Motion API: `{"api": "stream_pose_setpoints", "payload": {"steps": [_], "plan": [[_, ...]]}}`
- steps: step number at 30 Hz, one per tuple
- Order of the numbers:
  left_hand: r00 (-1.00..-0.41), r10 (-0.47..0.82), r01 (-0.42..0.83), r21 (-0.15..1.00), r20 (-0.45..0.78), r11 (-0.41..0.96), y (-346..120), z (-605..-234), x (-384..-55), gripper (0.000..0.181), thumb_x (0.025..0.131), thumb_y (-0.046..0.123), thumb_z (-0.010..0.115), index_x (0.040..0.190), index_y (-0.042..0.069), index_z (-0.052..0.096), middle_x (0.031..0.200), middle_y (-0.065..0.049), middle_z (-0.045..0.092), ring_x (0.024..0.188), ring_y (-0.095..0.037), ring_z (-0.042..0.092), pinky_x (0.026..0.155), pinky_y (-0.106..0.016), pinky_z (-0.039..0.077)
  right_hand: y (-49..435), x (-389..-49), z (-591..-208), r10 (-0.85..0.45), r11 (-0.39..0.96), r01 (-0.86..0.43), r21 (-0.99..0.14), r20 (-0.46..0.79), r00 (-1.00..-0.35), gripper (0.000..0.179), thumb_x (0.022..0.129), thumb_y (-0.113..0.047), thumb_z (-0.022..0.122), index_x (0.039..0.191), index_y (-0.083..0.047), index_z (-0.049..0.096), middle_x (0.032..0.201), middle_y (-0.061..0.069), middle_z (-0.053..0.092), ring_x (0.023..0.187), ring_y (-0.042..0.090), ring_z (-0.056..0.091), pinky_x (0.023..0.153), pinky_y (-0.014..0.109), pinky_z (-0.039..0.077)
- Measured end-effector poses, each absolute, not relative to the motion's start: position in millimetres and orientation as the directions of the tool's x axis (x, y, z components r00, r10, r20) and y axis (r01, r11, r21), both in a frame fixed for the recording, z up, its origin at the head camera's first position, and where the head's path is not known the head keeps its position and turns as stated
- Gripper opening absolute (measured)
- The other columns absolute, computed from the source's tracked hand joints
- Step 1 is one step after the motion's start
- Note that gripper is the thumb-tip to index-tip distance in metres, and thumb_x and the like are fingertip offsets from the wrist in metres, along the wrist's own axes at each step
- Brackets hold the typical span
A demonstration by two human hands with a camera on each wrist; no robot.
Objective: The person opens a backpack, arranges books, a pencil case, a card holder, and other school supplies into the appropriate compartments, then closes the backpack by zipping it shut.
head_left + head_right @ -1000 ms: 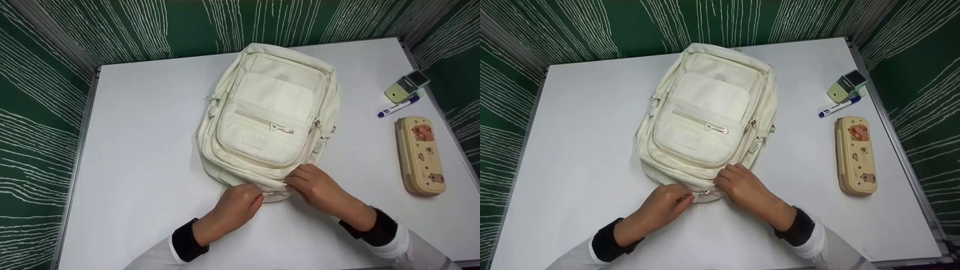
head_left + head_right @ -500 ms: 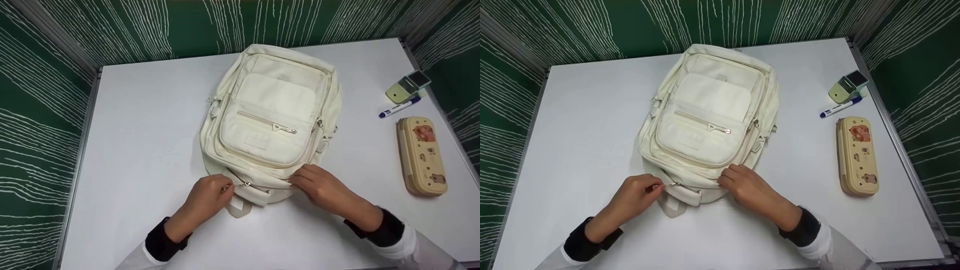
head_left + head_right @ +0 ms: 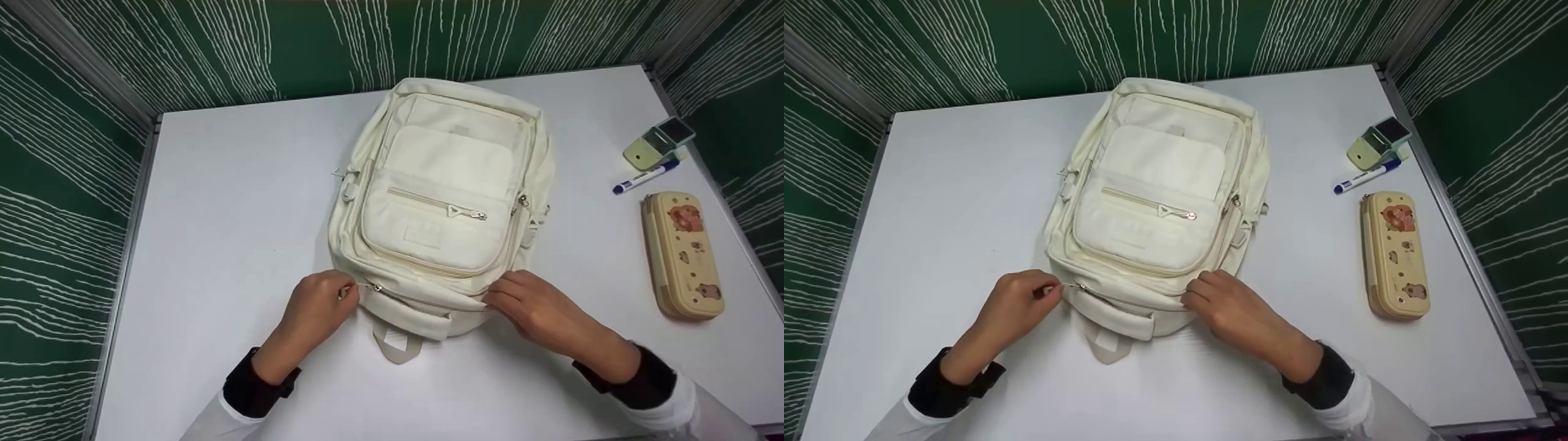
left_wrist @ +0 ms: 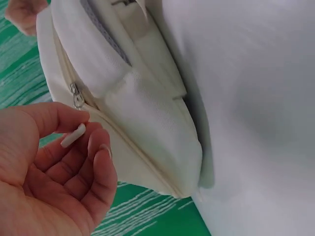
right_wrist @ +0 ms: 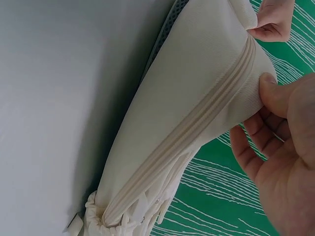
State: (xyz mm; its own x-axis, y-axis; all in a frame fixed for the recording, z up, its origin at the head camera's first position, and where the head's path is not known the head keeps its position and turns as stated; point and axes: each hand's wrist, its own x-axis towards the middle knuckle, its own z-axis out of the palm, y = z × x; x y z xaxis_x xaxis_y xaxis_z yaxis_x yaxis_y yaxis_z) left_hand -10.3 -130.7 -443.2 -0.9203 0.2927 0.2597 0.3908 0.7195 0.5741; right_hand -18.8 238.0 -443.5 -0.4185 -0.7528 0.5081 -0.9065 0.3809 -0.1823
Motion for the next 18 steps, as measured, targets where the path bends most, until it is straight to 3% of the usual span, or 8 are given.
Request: {"api": "stream_pose_setpoints", "payload": {"steps": [8, 13, 18], "plan": [[-0.930, 0.229, 0.345, 0.475, 0.286, 0.810, -150, -449, -23, 0.014, 0.086, -0.009, 0.070, 0.075, 0.000, 0.072, 0.069, -0.006, 0.067, 0.060, -0.013, 0.058, 0.054, -0.030, 0.052, 255, -16, -446, -0.736, 0.422, -0.890, -0.174, 0.507, -0.448, 0.040, 0.115, -0.018, 0.038, 0.105, -0.002, 0.074, 0.101, 0.005, 0.071, 0.094, 0.024, 0.065, 0.079, 0.037, 0.051], [-0.963, 0.176, 0.258, 0.519, 0.202, 0.815, -159, -452, -14, 0.011, 0.085, -0.008, 0.071, 0.079, 0.000, 0.077, 0.073, -0.006, 0.071, 0.064, -0.014, 0.064, 0.056, -0.029, 0.053, 267, -16, -446, -0.721, 0.477, -0.860, -0.179, 0.481, -0.500, 0.044, 0.115, -0.020, 0.035, 0.103, -0.003, 0.074, 0.101, 0.005, 0.071, 0.093, 0.024, 0.065, 0.080, 0.036, 0.050], [-0.955, 0.214, 0.291, 0.522, 0.204, 0.801, -151, -449, 0, 0.012, 0.084, -0.009, 0.071, 0.078, 0.000, 0.076, 0.071, -0.005, 0.070, 0.063, -0.012, 0.063, 0.055, -0.027, 0.052, 277, -20, -444, -0.699, 0.513, -0.831, -0.217, 0.456, -0.551, 0.045, 0.115, -0.024, 0.036, 0.103, -0.002, 0.073, 0.100, 0.006, 0.071, 0.091, 0.025, 0.065, 0.081, 0.036, 0.049]]}}
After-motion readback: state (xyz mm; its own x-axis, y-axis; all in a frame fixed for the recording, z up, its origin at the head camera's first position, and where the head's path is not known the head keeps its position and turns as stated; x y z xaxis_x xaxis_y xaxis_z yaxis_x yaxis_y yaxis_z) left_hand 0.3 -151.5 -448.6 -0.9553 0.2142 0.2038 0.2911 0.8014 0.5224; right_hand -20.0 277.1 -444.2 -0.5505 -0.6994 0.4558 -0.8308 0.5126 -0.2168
